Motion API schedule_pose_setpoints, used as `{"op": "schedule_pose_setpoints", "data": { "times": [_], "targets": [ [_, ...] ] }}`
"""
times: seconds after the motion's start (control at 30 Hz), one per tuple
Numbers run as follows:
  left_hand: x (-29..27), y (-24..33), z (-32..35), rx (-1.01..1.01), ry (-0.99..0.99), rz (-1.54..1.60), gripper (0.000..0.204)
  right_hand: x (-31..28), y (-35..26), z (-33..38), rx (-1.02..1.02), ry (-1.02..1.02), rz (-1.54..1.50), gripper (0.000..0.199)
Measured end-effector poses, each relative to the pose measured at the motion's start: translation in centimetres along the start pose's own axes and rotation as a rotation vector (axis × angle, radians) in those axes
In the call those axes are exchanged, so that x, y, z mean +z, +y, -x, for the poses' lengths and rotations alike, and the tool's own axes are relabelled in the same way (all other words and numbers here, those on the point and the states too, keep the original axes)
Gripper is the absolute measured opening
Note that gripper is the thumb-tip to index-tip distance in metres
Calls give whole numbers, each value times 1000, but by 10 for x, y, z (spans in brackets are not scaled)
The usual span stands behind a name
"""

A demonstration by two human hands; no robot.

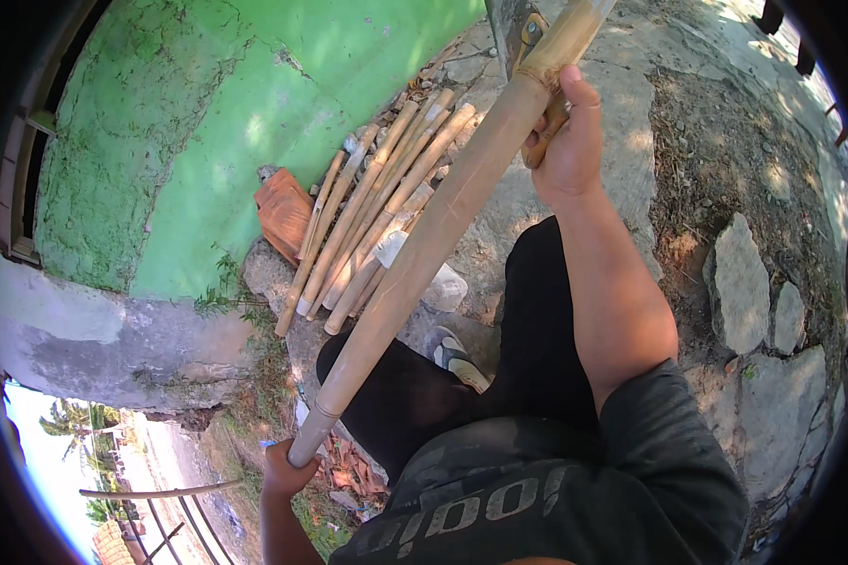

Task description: The recorder uses a hand saw to cut through a piece of bamboo.

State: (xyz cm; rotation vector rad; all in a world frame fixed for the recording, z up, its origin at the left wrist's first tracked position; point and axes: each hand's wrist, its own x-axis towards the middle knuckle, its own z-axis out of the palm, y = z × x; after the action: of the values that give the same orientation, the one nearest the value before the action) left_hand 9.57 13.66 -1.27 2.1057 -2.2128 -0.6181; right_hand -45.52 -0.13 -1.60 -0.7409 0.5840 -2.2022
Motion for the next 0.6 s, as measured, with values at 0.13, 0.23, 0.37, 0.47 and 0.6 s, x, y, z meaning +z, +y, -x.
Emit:
{"op": "schedule_pose_setpoints", "data": {
  "times": [0.13,0.23,0.37,0.47,0.6],
  "targets": [
    [5,0,-1,26,66,-19,26,-1,-1,-2,-6,-11,17,41],
    [7,-3,-1,33,63,-39,26,3,-3,-1,-9,16,72,39],
    [5,2,-2,13,30,-41,27,-1,-2,-3,-12,57,73,37],
    [7,-8,-2,-32,-33,-19,29,-3,2,-4,-24,23,28,35],
    [12,-15,-2,-68,-88,17,33,-2,1,-2,-11,29,46,33]
  ]
}}
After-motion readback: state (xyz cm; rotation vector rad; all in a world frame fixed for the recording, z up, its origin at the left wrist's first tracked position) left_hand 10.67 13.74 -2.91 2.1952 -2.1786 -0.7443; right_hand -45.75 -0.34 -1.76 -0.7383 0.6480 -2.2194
